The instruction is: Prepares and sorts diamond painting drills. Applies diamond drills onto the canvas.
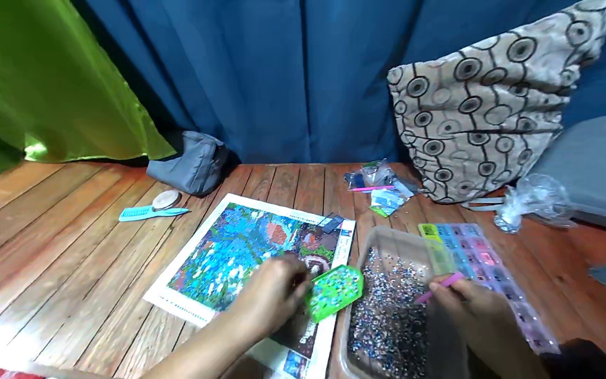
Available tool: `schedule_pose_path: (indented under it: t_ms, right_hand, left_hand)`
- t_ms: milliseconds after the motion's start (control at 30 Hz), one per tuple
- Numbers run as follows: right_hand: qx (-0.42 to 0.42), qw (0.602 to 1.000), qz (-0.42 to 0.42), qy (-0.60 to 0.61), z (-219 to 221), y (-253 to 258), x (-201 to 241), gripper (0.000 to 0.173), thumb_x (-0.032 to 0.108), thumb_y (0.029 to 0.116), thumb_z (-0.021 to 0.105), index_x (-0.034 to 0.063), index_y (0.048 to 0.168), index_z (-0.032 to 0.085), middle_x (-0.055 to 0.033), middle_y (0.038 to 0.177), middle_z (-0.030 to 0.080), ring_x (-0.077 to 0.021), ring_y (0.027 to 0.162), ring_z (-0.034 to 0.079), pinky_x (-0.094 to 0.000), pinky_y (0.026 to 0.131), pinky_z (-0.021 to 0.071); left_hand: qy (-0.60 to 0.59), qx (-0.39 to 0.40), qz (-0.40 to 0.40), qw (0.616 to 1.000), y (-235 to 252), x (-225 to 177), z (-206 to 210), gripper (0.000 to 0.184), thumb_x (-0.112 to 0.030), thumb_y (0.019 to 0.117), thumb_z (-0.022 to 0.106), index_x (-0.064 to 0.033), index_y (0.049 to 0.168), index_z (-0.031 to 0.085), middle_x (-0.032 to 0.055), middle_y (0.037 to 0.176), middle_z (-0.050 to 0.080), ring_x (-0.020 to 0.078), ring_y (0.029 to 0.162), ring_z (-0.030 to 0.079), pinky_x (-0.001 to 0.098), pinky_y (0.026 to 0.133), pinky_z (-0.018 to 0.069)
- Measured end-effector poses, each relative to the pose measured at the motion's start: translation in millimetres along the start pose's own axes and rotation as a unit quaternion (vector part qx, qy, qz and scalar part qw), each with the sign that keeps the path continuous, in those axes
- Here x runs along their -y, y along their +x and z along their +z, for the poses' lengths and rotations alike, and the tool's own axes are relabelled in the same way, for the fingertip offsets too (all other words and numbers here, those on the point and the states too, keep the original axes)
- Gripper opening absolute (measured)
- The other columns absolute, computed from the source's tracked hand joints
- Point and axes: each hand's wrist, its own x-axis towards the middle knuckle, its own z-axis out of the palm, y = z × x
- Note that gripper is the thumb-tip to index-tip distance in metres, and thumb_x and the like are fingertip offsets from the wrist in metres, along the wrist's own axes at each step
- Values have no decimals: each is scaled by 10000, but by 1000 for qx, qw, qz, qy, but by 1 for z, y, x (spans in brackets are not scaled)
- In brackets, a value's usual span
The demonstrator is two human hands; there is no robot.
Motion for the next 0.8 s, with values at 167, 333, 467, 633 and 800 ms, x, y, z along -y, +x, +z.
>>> schedule_pose_path:
  t_ms: [167,333,467,633,800]
  right_hand:
    - [-5,999,26,27,0,0,1,236,152,917,585,-23,866,736,-147,740,683,-267,673,658,-462,653,531]
    - [21,997,57,49,-9,-2,7,230,148,933,597,-26,894,742,-150,771,690,-267,715,664,-446,689,533]
    - [19,998,36,48,-9,-2,3,255,178,930,577,-2,883,751,-120,749,685,-209,682,655,-359,652,531]
    - [14,998,18,65,-5,-3,-3,299,218,941,537,22,882,755,-96,777,707,-166,708,667,-313,663,530]
    - [1,996,-2,85,-1,-3,-9,316,254,953,526,40,861,739,-65,779,709,-100,700,653,-260,649,523]
  left_hand:
    - [62,86,12,994,82,-53,31,157,-80,976,626,33,1027,722,197,1017,703,340,985,685,520,884,535]
    - [182,161,3,970,125,-76,68,197,-34,996,567,48,1126,691,237,1170,666,401,1164,619,544,966,491]
    - [289,173,69,939,137,-85,84,177,36,959,571,69,1089,687,230,1150,669,395,1159,607,516,964,477]
    - [265,132,140,945,138,-75,90,138,28,938,624,66,1039,709,218,1141,676,388,1169,597,497,1003,465]
    - [104,-104,219,965,87,-29,65,101,3,861,715,10,956,748,147,971,704,317,964,672,464,863,550]
